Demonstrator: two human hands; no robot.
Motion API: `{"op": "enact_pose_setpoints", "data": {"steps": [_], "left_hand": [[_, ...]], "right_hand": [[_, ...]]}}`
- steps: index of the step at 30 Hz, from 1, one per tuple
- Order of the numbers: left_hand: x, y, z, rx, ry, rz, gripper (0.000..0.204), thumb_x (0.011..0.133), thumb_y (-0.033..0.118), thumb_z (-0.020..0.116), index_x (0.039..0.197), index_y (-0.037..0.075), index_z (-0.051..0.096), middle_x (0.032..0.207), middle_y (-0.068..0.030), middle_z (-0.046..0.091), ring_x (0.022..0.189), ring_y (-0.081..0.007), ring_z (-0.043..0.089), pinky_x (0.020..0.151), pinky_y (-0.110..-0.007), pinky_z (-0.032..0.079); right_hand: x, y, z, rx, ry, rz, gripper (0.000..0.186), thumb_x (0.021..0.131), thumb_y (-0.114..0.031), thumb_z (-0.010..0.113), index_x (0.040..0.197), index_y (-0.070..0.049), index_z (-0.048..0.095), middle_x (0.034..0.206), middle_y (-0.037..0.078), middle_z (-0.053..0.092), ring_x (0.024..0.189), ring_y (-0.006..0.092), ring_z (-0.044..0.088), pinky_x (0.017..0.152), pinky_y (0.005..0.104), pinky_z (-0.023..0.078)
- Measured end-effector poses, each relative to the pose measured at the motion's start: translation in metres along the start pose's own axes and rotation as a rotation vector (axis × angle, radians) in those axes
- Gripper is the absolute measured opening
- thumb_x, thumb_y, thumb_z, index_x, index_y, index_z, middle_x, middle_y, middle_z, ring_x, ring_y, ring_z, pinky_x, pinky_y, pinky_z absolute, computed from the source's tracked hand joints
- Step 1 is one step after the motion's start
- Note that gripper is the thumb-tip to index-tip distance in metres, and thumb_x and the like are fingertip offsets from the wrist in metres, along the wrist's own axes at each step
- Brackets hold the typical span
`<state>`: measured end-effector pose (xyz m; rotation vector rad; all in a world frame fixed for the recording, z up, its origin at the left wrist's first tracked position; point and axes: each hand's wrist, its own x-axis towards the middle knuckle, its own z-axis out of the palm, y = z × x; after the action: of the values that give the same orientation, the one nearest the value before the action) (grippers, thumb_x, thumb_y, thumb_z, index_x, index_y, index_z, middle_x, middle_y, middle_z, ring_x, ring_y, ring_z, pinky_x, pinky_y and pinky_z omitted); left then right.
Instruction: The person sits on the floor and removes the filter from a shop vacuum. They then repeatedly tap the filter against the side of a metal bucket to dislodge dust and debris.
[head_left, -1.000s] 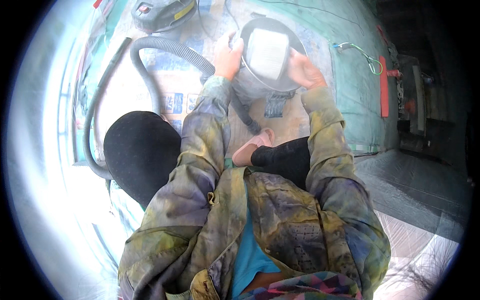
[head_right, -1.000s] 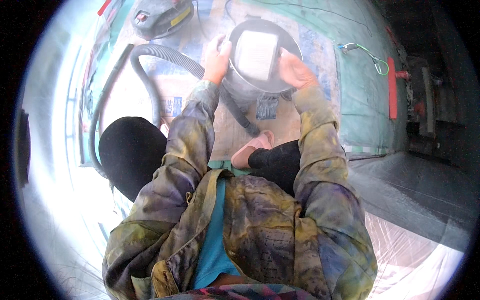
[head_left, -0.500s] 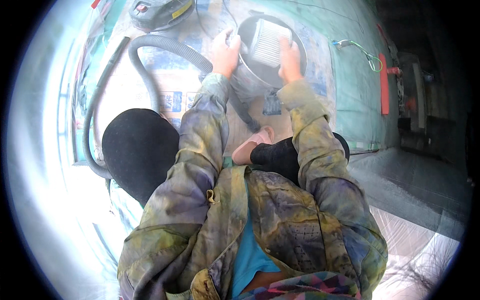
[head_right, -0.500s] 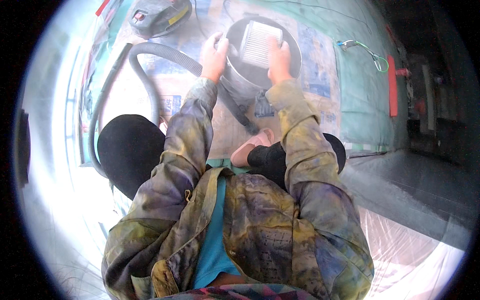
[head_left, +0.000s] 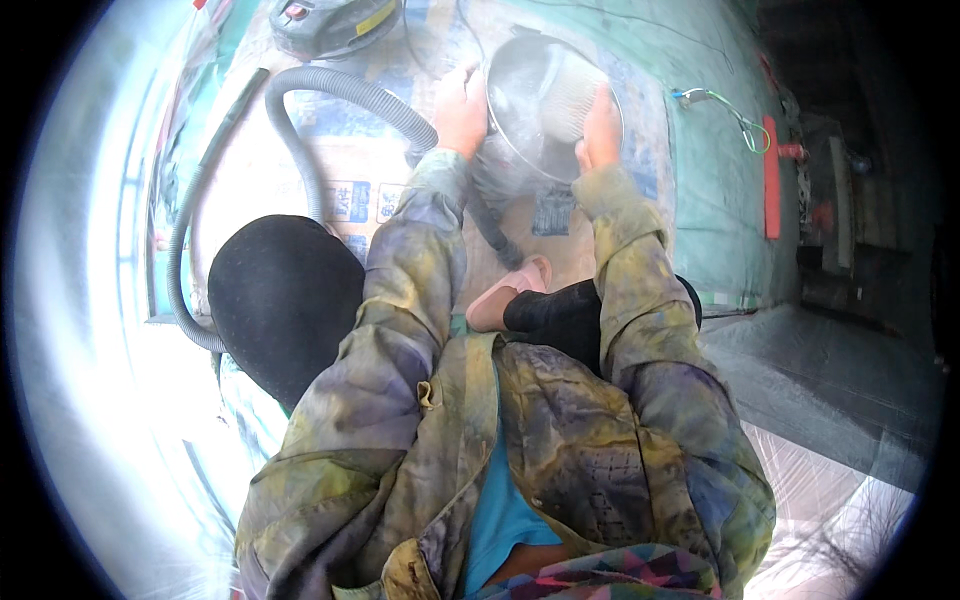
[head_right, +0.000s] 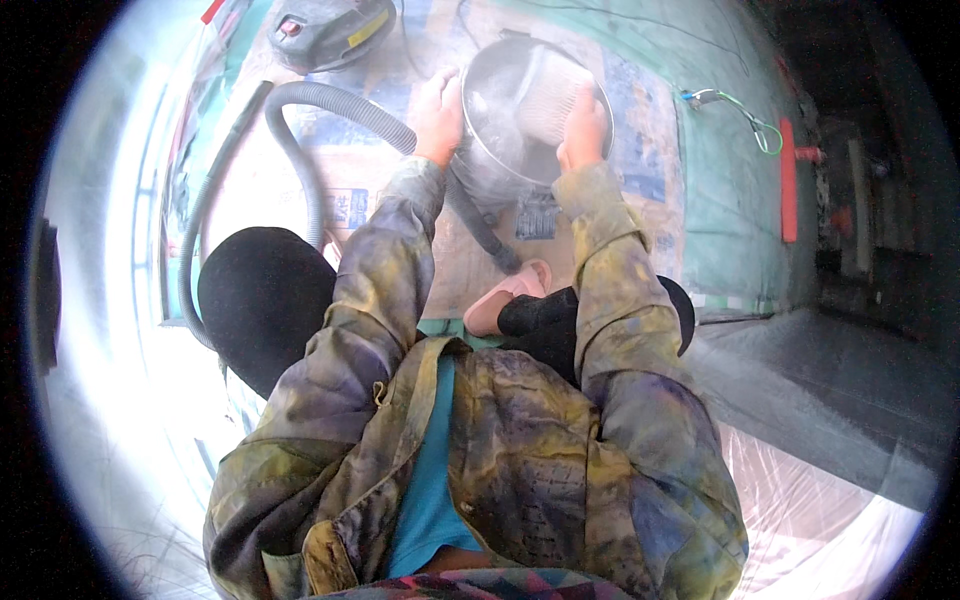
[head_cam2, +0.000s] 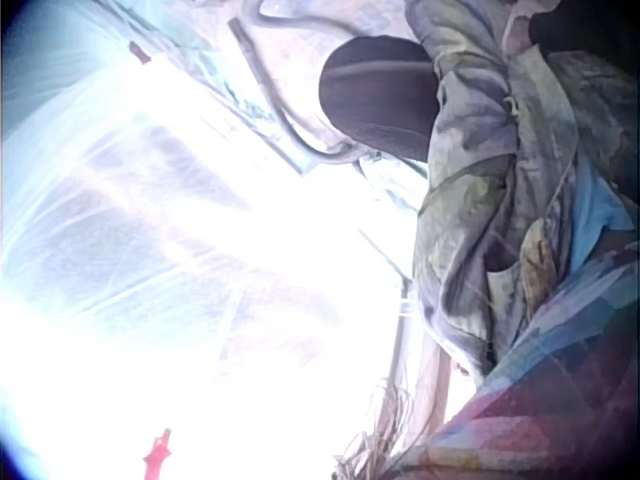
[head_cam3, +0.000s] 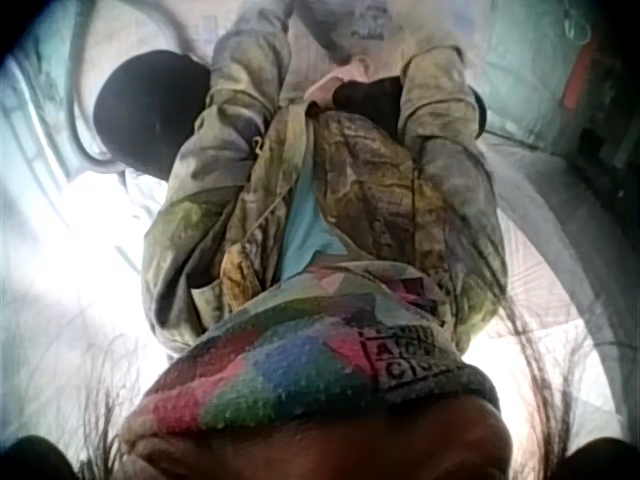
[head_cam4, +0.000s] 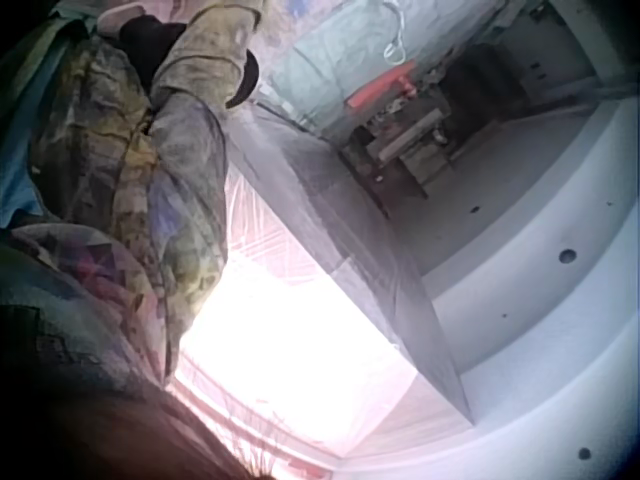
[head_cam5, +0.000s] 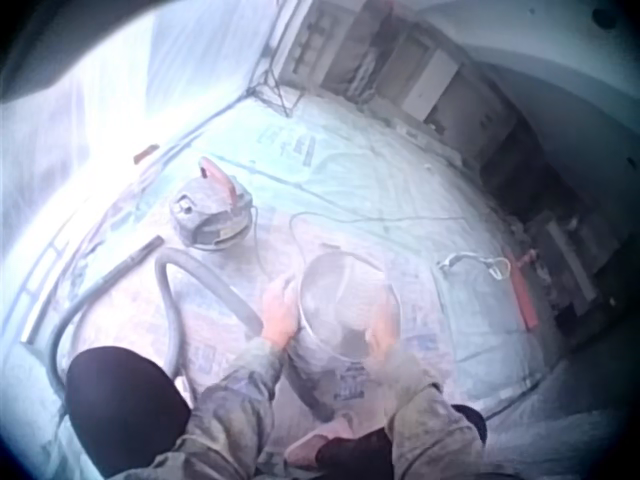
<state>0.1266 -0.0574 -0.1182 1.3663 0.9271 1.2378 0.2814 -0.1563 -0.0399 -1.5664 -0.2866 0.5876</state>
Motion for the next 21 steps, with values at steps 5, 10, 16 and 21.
{"op": "enact_pose_setpoints", "data": {"steps": [5,10,16,21], "left_hand": [[-0.002,0.011,-0.004,0.066,-0.031,-0.030,0.037,0.092,0.026,0.048,0.115,0.000,0.061,0.114,-0.0221,0.061,0.111,-0.0362,0.054,0.097,-0.042,0.040],[-0.006,0.003,0.000,0.071,0.033,-0.028,0.037,0.092,0.027,0.047,0.114,0.001,0.062,0.114,-0.0223,0.061,0.111,-0.0370,0.054,0.097,-0.041,0.040],[0.001,0.000,0.002,0.032,-0.022,0.066,0.036,0.092,0.025,0.047,0.114,0.002,0.062,0.115,-0.0221,0.061,0.111,-0.0381,0.054,0.097,-0.041,0.041],[0.025,-0.005,0.000,0.046,-0.222,0.118,0.038,0.094,0.030,0.046,0.117,0.004,0.062,0.118,-0.0211,0.060,0.114,-0.0376,0.053,0.099,-0.040,0.040]], "right_hand": [[0.010,0.012,-0.010,-0.417,-0.174,-0.120,0.048,0.099,-0.039,0.047,0.114,0.005,0.057,0.105,0.014,0.064,0.090,0.0234,0.064,0.080,0.0345,0.050],[-0.021,0.011,0.005,-0.580,-0.184,-0.053,0.046,0.099,-0.039,0.047,0.111,0.004,0.059,0.106,0.013,0.064,0.093,0.0209,0.062,0.082,0.0353,0.049],[-0.016,0.011,-0.001,-0.451,-0.188,-0.013,0.043,0.097,-0.035,0.052,0.116,0.003,0.056,0.112,0.014,0.061,0.107,0.0194,0.056,0.092,0.0332,0.044],[-0.010,-0.004,-0.002,-0.042,-0.449,0.103,0.034,0.095,-0.029,0.056,0.114,-0.001,0.057,0.109,0.011,0.062,0.101,0.0187,0.057,0.089,0.0335,0.045]]}}
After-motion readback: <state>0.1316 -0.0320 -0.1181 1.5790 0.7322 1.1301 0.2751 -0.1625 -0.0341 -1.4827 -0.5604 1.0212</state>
